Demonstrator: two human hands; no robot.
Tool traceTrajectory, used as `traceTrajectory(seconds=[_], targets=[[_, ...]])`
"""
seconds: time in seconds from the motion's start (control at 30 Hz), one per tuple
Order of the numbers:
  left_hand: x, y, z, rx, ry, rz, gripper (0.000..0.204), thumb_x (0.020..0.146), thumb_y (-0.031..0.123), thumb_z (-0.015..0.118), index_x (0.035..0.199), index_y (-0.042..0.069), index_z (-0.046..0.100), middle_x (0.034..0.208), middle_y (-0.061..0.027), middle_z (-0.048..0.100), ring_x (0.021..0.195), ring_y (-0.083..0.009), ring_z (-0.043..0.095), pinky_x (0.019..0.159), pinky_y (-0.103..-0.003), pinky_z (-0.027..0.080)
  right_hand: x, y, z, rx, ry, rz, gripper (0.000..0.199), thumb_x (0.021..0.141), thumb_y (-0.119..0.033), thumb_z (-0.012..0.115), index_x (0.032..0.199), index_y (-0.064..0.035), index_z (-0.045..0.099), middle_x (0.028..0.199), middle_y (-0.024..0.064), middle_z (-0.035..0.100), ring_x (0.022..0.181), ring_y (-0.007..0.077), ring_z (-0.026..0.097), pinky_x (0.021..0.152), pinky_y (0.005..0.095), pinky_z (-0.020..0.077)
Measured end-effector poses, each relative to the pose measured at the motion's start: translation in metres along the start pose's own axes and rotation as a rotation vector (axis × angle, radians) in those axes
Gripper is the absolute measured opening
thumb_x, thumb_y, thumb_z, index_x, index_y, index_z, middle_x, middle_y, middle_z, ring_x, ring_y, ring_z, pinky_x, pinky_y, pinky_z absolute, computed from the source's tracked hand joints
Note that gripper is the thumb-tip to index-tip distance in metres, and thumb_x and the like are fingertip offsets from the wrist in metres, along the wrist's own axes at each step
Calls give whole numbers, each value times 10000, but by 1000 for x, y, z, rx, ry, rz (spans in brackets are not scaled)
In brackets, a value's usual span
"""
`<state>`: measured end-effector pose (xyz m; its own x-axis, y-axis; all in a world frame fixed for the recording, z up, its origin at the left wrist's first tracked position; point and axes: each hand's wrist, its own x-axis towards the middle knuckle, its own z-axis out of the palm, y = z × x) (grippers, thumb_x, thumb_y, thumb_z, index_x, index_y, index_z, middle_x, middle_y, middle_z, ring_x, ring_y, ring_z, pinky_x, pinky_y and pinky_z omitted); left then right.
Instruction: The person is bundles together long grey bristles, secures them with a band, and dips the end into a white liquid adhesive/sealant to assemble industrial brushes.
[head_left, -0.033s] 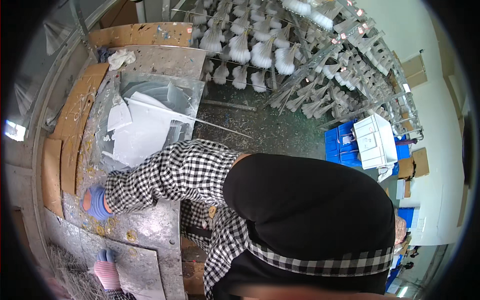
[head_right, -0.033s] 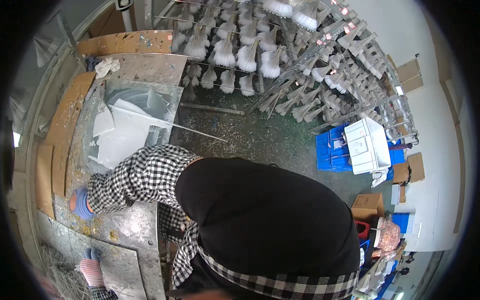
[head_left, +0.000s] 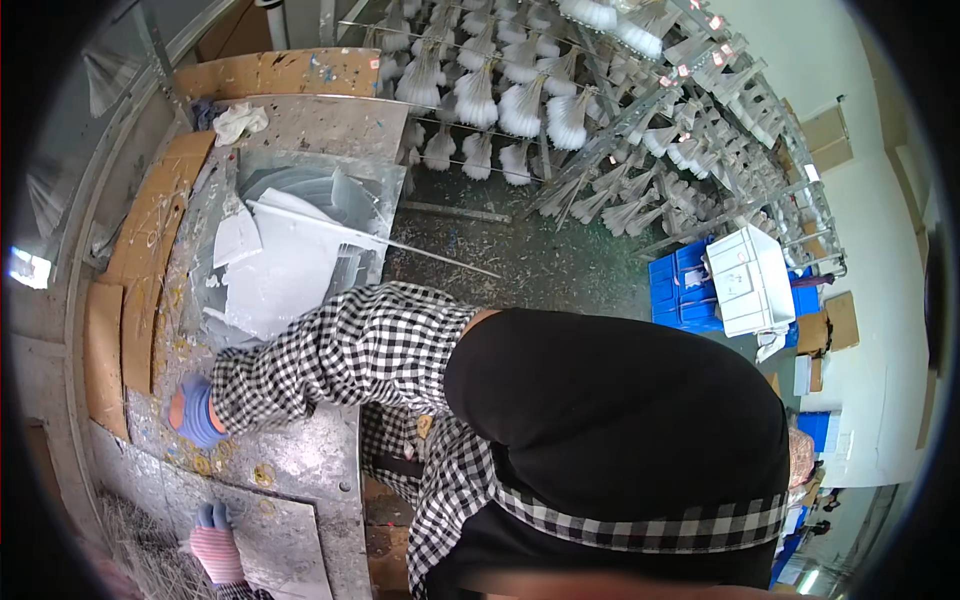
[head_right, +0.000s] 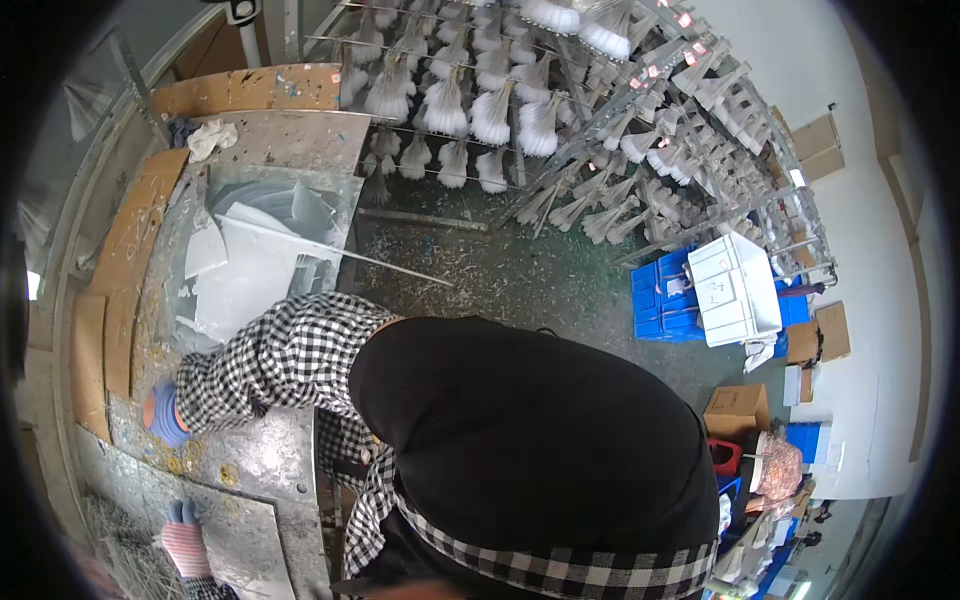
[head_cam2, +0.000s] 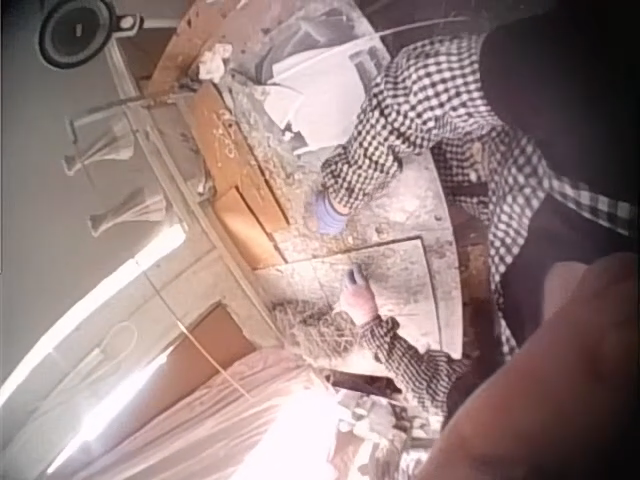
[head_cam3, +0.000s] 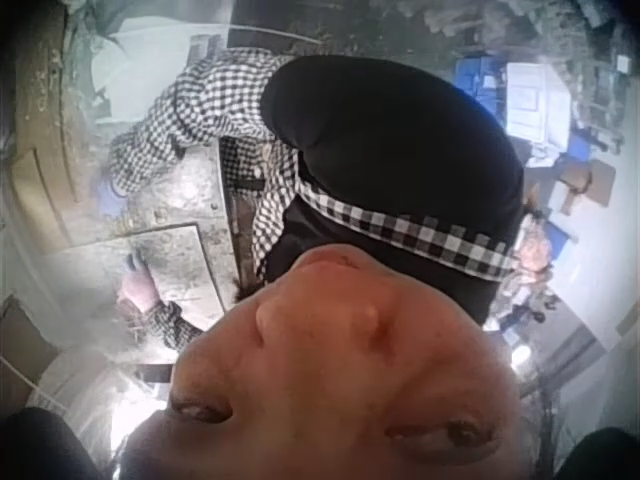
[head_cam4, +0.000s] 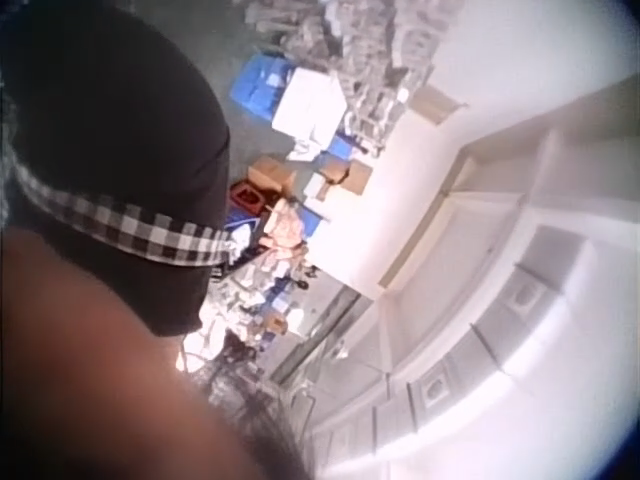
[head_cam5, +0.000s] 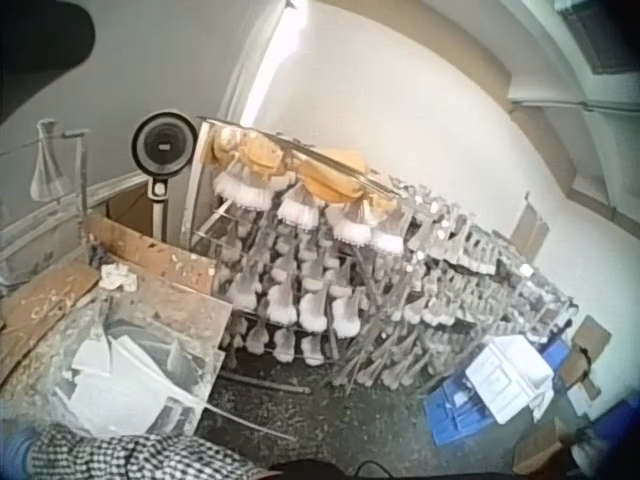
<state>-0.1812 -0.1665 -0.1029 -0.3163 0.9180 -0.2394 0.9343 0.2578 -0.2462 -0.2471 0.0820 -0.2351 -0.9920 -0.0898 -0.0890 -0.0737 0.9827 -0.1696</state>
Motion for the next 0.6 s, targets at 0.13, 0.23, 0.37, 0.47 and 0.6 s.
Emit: traceTrajectory(seconds=[0.13,0.23,0.37,0.47,0.6], targets=[[144,32,-130,-11,212,15,435,869,265,765,1269,164,625,1242,-127,624,1020,-351,658,844,-435,556,42,190,-12,-172,125,223,357,906,-360,580,1145,-137,722,1256,91,679,1138,224,659,936,366,547],[-3,76,-87,-275,405,-405,210,920,163,695,1104,70,654,1111,-160,659,946,-350,657,744,-418,551,-17,-40,14,120,-141,35,389,881,-380,610,1148,-121,724,1238,96,689,1119,234,667,931,375,556],[38,101,-129,-476,910,-517,190,1004,183,577,1023,-3,605,996,-162,664,840,-321,642,778,-411,528,-25,7,-24,225,-108,55,375,880,-365,602,1117,-103,728,1207,113,697,1079,254,674,919,381,554],[37,116,-137,-616,1061,-560,258,1056,239,490,1068,-5,571,1017,-138,664,858,-294,644,795,-400,521,-35,30,-42,307,-112,25,366,879,-354,597,1094,-89,731,1183,125,702,1049,269,679,909,386,552],[18,120,-84,-256,1002,-841,318,953,273,692,1044,3,551,987,-131,667,867,-301,653,779,-436,543,-58,45,-65,417,-121,-30,357,878,-339,589,1063,-71,736,1152,142,710,1009,289,686,897,393,550]])
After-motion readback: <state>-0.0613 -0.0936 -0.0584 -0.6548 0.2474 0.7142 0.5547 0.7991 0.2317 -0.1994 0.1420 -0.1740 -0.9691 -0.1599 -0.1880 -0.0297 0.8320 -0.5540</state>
